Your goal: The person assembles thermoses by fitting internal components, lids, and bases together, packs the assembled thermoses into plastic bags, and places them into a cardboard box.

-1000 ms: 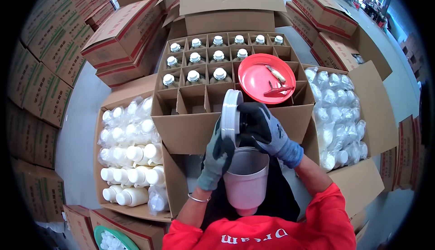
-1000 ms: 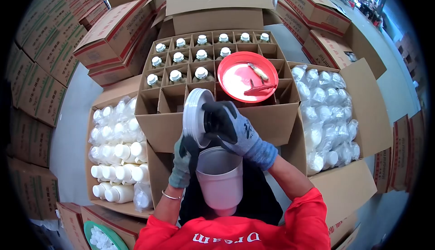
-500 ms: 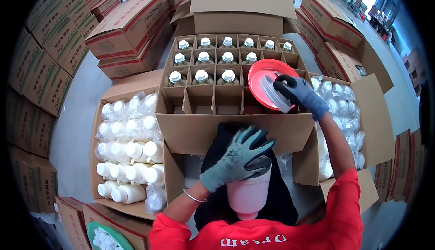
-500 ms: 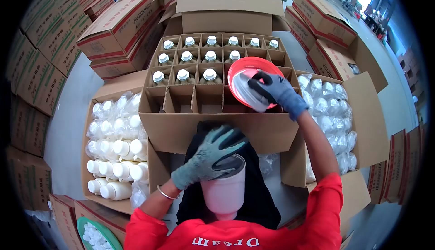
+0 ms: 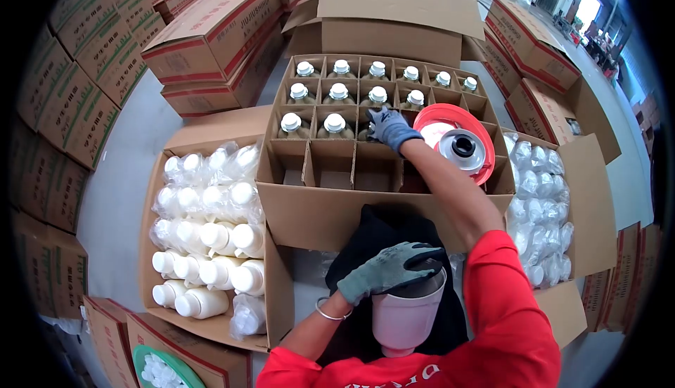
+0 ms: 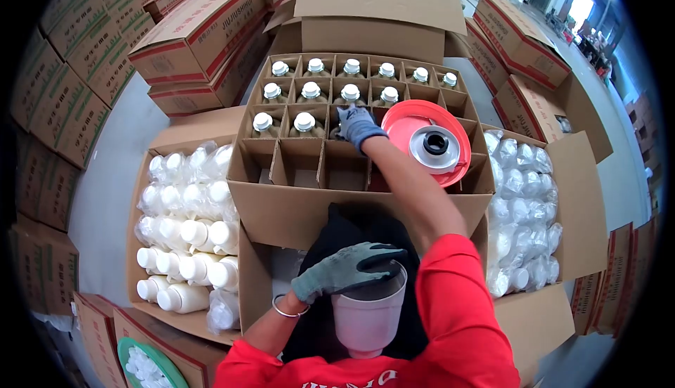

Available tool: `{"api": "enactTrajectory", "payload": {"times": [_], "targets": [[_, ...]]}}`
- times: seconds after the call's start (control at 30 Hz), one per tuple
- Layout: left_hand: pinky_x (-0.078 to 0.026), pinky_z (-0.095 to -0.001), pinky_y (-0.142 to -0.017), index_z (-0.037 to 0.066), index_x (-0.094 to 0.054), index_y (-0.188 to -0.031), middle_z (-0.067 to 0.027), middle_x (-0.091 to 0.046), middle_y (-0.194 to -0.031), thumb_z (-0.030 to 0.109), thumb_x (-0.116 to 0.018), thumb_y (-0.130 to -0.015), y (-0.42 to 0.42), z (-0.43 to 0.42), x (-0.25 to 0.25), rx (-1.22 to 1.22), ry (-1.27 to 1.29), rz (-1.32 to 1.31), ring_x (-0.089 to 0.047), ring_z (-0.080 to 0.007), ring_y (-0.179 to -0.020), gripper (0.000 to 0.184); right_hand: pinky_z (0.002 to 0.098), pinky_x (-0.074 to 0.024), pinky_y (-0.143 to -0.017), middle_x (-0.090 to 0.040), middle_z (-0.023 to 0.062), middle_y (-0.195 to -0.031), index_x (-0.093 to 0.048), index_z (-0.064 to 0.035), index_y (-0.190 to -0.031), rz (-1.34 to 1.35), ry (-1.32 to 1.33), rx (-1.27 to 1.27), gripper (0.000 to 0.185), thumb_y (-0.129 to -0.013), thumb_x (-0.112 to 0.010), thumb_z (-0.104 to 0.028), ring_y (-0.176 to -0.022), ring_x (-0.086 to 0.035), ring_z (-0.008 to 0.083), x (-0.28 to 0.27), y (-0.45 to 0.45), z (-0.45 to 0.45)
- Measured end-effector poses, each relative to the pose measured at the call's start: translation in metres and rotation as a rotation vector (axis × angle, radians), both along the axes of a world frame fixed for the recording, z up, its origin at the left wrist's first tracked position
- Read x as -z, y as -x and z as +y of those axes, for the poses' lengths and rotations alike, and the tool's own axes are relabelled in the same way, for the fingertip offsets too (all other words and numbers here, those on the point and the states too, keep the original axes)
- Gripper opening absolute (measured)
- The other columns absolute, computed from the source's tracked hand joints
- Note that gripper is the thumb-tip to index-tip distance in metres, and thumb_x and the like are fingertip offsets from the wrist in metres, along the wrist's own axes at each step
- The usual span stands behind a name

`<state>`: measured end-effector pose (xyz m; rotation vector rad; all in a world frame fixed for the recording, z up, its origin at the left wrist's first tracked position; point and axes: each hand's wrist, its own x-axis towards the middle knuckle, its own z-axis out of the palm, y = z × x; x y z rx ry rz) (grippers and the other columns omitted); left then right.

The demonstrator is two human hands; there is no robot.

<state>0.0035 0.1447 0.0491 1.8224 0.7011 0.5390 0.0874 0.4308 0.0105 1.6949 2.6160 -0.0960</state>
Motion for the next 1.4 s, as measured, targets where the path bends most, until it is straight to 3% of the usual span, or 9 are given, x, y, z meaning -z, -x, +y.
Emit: {"api": "enactTrajectory", "payload": {"times": [0.13, 0.2, 0.3, 0.57, 0.63, 0.73, 0.93, 1.27, 1.4], "targets": [[-0.042, -0.0379, -0.106, 0.006, -0.053, -0.136, -0.0147, -0.057, -0.134, 0.024, -0.059, -0.094, 0.009, -0.001, 0.009, -0.139, 0.161, -0.227, -0.053, -0.0291, -0.124, 0.046, 0.0481, -0.052, -0.088, -0.059, 0.025, -0.116, -0.053, -0.0106, -0.125, -0.029, 0.026, -0.021, 0.06, -0.075, -0.076, -0.036, -0.103, -0.062, 0.0402, 0.043, 0.0, 0.029], [-0.043, -0.0364, -0.105, 0.004, -0.056, -0.132, -0.0139, -0.057, -0.133, 0.02, -0.062, -0.093, 0.009, 0.002, 0.006, -0.355, 0.355, -0.452, -0.054, -0.0305, -0.123, 0.043, 0.0467, -0.0528, -0.087, -0.062, 0.0253, -0.111, -0.058, -0.0082, -0.116, 0.075, -0.032, -0.068, 0.045, -0.078, -0.07, -0.028, -0.102, -0.063, 0.0394, -0.009, -0.005, 0.004], [-0.046, -0.0365, -0.103, 0.003, -0.047, -0.139, -0.0127, -0.051, -0.139, 0.014, -0.061, -0.095, 0.031, 0.044, 0.036, -0.618, 0.074, -0.49, -0.051, -0.0265, -0.127, 0.047, 0.0485, -0.0525, -0.081, -0.054, 0.0239, -0.112, -0.055, -0.0109, -0.116, 0.226, -0.326, -0.113, 0.046, -0.078, -0.068, -0.033, -0.093, -0.062, 0.0403, -0.07, -0.025, -0.031], [-0.031, -0.047, -0.115, 0.011, -0.034, -0.148, -0.0118, -0.042, -0.147, 0.063, -0.043, -0.095, 0.027, 0.09, 0.029, -0.202, 0.844, -1.289, -0.04, -0.0301, -0.136, 0.075, 0.0413, -0.0499, -0.071, -0.055, 0.0166, -0.11, -0.052, -0.0093, -0.133, 0.462, -0.476, -0.478, 0.068, -0.072, -0.076, -0.029, -0.087, -0.061, 0.033, -0.148, -0.098, -0.195], [-0.033, -0.0396, -0.114, 0.011, -0.037, -0.145, -0.0071, -0.044, -0.144, 0.051, -0.042, -0.1, 0.029, 0.093, 0.066, -0.416, 0.729, -1.223, -0.043, -0.022, -0.133, 0.061, 0.0421, -0.0491, -0.079, -0.053, 0.0172, -0.116, -0.053, -0.009, -0.133, 0.591, -0.533, -0.454, 0.066, -0.074, -0.077, -0.027, -0.097, -0.059, 0.034, -0.119, -0.108, -0.223], [-0.031, -0.0329, -0.114, 0.008, -0.039, -0.145, -0.0043, -0.047, -0.143, 0.036, -0.048, -0.1, 0.05, 0.063, 0.048, -0.644, -0.042, -0.676, -0.042, -0.015, -0.133, 0.053, 0.0439, -0.0447, -0.097, -0.05, 0.0205, -0.126, -0.048, -0.0071, -0.138, 0.771, -0.299, -0.474, 0.068, -0.077, -0.075, -0.02, -0.115, -0.051, 0.037, -0.104, -0.125, -0.267], [-0.037, -0.0341, -0.11, 0.0, -0.042, -0.142, -0.0122, -0.049, -0.141, 0.021, -0.077, -0.075, 0.045, 0.013, -0.072, -0.443, 0.104, -0.373, -0.049, -0.0231, -0.128, 0.079, 0.0413, -0.0375, -0.107, -0.042, 0.0185, -0.14, -0.038, -0.0001, -0.142, 1.099, 0.104, -0.052, 0.072, -0.08, -0.073, -0.011, -0.126, -0.046, 0.0326, -0.054, -0.184, -0.355], [-0.033, -0.0387, -0.112, 0.0, -0.042, -0.14, -0.0172, -0.045, -0.142, 0.024, -0.066, -0.088, 0.079, -0.2, 0.042, -0.797, -0.09, 0.179, -0.044, -0.028, -0.132, 0.062, 0.0408, -0.0316, -0.114, -0.034, 0.0215, -0.148, -0.027, -0.0013, -0.148, 1.22, 0.618, 0.289, 0.099, -0.073, -0.085, -0.029, -0.137, -0.038, 0.0356, -0.007, -0.191, -0.551], [-0.034, -0.0395, -0.111, 0.0, -0.045, -0.137, -0.0183, -0.046, -0.141, 0.02, -0.073, -0.084, 0.13, -0.228, 0.098, -0.644, 0.21, 0.248, -0.044, -0.0281, -0.132, 0.063, 0.0455, -0.0438, -0.101, -0.037, 0.0245, -0.143, -0.04, -0.0082, -0.142, 1.103, 0.385, -0.265, 0.089, -0.069, -0.086, -0.028, -0.125, -0.047, 0.0406, -0.04, -0.175, -0.449]]}}
